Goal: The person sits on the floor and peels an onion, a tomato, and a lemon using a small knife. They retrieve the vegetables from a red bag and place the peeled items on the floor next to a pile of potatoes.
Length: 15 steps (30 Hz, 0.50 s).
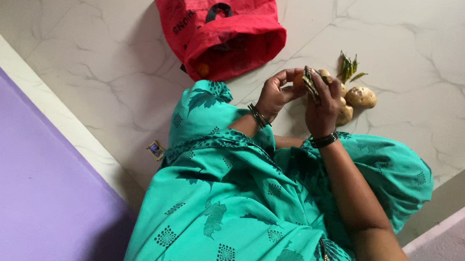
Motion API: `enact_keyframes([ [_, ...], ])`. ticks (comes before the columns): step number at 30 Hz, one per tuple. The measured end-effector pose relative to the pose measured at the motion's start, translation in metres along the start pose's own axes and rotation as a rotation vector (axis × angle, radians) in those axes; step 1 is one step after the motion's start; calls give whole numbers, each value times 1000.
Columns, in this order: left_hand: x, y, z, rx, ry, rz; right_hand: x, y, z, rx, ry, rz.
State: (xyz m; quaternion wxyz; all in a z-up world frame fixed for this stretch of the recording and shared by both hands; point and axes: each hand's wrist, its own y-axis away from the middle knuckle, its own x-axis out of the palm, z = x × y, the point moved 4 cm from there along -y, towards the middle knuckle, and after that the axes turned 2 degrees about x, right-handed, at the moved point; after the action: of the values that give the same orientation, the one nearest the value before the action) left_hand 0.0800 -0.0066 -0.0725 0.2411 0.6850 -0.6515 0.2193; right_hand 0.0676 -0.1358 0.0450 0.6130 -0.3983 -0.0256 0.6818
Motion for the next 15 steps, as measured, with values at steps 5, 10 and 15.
enact_keyframes([
  [5, 5, 5, -10, 44, -167, -4, 9, 8, -39, 446, -502, 14],
  [10, 20, 7, -29, 101, -244, -6, 18, 22, -60, 775, -792, -16],
  [15, 40, 18, -59, 430, -864, -26, 25, 28, -69, 846, -986, 20],
])
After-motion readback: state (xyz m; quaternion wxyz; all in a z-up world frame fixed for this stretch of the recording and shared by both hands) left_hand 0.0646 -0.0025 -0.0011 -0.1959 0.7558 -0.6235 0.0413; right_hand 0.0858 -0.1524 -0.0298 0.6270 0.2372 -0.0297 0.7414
